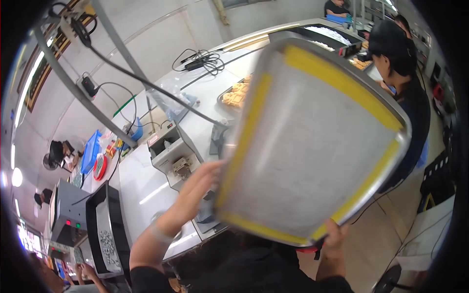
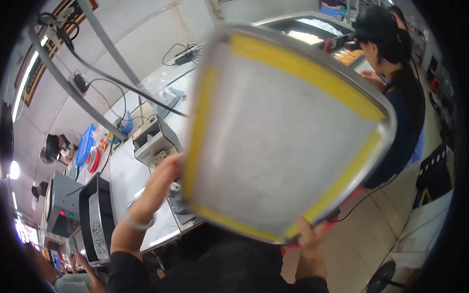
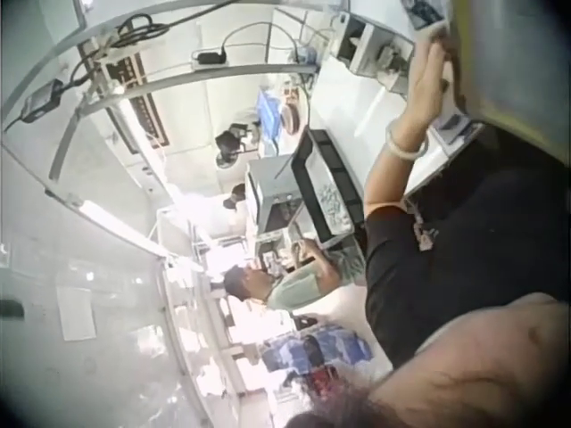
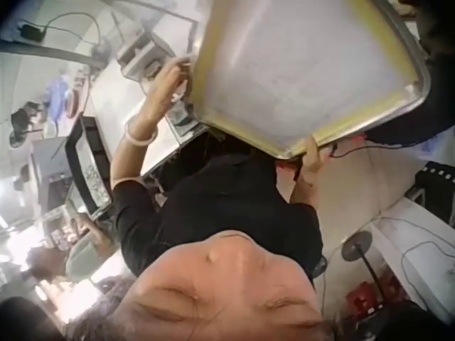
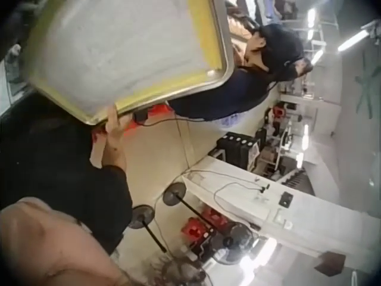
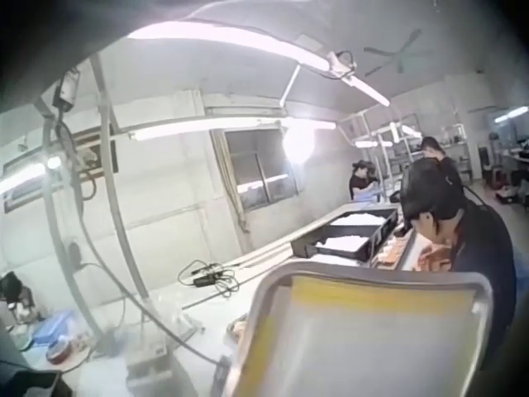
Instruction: Using an electric screwdriver to fasten components onto plastic toy parts on a factory assembly line.
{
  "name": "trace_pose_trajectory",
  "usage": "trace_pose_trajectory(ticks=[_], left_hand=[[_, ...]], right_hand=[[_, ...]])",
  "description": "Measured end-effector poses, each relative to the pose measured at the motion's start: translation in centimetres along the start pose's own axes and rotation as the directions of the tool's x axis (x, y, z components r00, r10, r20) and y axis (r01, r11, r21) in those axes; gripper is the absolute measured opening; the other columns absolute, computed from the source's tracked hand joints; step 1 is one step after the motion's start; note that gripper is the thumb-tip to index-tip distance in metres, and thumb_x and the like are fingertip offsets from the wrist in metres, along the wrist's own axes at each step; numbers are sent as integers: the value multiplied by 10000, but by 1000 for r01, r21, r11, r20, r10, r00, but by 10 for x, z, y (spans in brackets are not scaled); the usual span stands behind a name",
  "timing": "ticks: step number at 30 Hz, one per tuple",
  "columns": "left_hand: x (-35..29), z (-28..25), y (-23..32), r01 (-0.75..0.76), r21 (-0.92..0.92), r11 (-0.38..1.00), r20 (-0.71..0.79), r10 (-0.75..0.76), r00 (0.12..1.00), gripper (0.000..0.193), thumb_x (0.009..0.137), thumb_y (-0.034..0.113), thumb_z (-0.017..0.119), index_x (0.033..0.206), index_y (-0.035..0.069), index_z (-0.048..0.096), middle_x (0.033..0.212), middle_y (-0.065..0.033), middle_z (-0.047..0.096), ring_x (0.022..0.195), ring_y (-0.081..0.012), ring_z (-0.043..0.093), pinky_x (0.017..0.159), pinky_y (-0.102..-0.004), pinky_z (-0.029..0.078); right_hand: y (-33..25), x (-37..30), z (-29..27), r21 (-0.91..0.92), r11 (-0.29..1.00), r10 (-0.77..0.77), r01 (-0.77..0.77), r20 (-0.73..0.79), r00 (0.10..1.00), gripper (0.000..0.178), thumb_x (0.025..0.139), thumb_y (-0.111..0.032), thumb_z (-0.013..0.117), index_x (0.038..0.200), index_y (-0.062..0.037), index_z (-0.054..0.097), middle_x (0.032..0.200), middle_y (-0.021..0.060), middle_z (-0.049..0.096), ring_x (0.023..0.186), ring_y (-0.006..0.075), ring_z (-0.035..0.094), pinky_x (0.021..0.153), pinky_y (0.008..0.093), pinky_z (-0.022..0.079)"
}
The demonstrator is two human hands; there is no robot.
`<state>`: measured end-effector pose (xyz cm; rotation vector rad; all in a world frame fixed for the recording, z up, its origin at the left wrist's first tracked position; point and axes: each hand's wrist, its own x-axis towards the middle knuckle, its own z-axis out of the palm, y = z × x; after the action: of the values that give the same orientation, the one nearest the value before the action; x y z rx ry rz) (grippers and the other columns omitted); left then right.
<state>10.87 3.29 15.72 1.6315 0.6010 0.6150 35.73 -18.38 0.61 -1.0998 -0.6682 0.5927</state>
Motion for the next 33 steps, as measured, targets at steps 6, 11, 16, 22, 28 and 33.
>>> trace_pose_trajectory(ticks=[6,11,16,22,28,33], left_hand=[[206,33,-136,226,125,966,-389,-161,907,313,799,86,449,1061,-74,512,1004,-191,576,933,-253,554,834,-319,421],[300,5,-175,601,423,678,-815,-4,579,256,850,129,421,1018,-50,491,1041,-205,544,979,-295,536,820,-351,427],[329,-28,-207,640,367,675,-836,-63,546,269,768,101,526,993,-38,577,1016,-187,586,960,-311,562,800,-365,450],[346,-51,-223,678,476,560,-771,-105,629,292,733,105,587,996,-22,595,1036,-175,589,953,-291,578,829,-346,445],[343,-59,-207,621,216,753,-821,-204,533,408,800,110,513,1181,-10,428,1197,-197,464,1066,-277,509,889,-323,421],[336,-50,-198,644,256,721,-808,-205,552,436,857,133,436,1266,36,321,1274,-198,390,1135,-278,456,927,-343,406]], right_hand=[[-21,-23,-66,-214,977,-10,-7,-80,997,478,754,-28,500,1204,66,371,1142,130,478,1041,207,466,908,323,348],[-22,-22,-72,-201,980,-30,-13,-208,978,476,749,-68,508,1185,66,373,1118,134,481,1009,213,473,895,330,352],[-28,-16,-74,-405,914,-73,36,-76,994,488,812,-233,584,1206,-7,403,1004,169,566,868,276,570,760,344,460],[9,-12,-99,-238,968,16,-81,-263,965,494,745,-87,518,1187,70,366,1107,151,482,996,225,481,892,330,356],[10,-1,-86,-172,977,75,-125,-271,960,488,752,-105,531,1176,77,372,1092,157,489,964,224,494,873,329,369],[12,-1,-85,-185,976,69,-119,-257,964,487,750,-111,538,1164,87,377,1085,166,492,959,227,492,870,332,365]])
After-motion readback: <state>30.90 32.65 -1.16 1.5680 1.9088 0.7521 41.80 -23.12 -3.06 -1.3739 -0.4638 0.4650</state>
